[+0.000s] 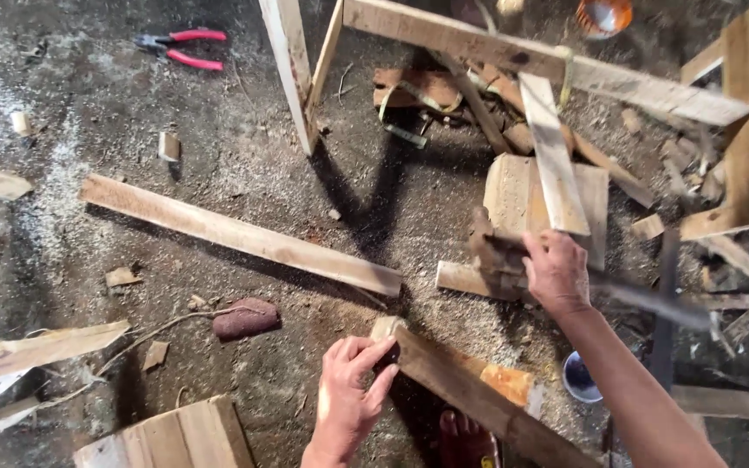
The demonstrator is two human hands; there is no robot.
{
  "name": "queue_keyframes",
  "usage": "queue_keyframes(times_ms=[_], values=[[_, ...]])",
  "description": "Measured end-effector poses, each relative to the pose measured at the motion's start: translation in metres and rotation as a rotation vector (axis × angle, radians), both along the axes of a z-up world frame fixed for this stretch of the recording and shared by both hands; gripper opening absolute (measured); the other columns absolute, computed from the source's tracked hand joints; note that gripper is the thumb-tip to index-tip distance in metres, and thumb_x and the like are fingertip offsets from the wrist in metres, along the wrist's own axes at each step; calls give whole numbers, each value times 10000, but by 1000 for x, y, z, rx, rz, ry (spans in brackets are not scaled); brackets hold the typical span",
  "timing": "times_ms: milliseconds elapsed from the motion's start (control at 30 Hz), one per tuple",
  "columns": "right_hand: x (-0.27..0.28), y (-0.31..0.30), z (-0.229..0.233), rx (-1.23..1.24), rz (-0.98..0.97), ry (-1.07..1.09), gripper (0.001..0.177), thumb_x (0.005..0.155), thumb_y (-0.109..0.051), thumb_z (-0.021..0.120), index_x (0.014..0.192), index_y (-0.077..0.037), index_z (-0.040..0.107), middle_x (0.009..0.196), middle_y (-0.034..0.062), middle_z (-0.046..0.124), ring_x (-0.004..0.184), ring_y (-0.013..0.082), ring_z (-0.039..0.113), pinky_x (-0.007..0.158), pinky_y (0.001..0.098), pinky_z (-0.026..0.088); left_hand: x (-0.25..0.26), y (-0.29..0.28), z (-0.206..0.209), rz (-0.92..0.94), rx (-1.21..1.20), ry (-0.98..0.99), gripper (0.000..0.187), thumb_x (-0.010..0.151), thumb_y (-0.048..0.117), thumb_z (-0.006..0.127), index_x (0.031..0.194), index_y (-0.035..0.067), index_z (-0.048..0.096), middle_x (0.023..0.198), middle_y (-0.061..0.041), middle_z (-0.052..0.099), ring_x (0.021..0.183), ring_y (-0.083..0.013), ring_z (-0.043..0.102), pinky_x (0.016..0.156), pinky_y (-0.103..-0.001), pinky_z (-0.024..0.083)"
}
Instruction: Assembling wooden components by hammering nails into joints on a workshop floor.
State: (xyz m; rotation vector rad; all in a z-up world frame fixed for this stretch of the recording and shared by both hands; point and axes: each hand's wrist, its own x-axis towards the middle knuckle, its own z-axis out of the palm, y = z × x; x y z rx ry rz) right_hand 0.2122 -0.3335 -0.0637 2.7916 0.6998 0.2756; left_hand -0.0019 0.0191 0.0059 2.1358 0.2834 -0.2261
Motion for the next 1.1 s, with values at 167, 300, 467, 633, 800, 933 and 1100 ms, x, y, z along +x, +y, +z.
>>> queue_keyframes(times_ms=[167,300,467,633,800,933,1100], values=[[-103,107,125,663,204,464,501,690,34,670,1190,25,642,1135,215,717,1055,328,710,900,359,610,2,-2,-16,20,45,-240,386,888,460,660,1219,276,732,1002,30,681,1037,-218,560,852,-439,538],[-152,141,148,376,14,670,894,679,-511,897,1332,-52,494,1036,22,642,861,165,584,743,322,580,3,-2,-9,14,24,-190,393,889,441,677,1235,264,729,1026,19,678,1069,-242,543,846,-450,556],[-173,125,91,447,92,691,1035,818,-358,815,1600,-100,187,1055,120,622,948,246,577,898,413,538,5,5,-7,-6,-106,-381,385,885,383,736,1215,183,732,1012,-30,699,976,-210,637,842,-394,550],[-163,121,86,350,133,783,1132,863,-353,796,1611,-261,-49,983,33,574,818,154,516,735,292,555,-2,9,-7,3,-302,-334,468,883,286,739,1326,165,650,1125,-60,695,1000,-175,693,908,-328,632],[-159,116,84,383,-12,954,989,868,-271,743,1624,-186,111,1037,49,581,871,141,580,755,302,648,2,10,5,53,-346,-342,335,883,237,746,1189,103,729,1122,-102,756,999,-196,736,903,-321,645],[-161,117,85,343,29,858,1038,867,-359,758,1628,-229,64,1024,67,576,895,175,564,797,347,599,-1,6,-6,92,-309,-471,289,895,270,742,1104,70,748,1069,-124,767,934,-201,762,841,-290,664],[-158,121,93,288,97,801,1050,884,-372,757,1635,-189,46,949,72,522,852,198,525,750,354,534,-1,4,-4,93,-218,-462,283,900,281,740,1083,67,764,1036,-106,765,904,-198,763,787,-293,656]])
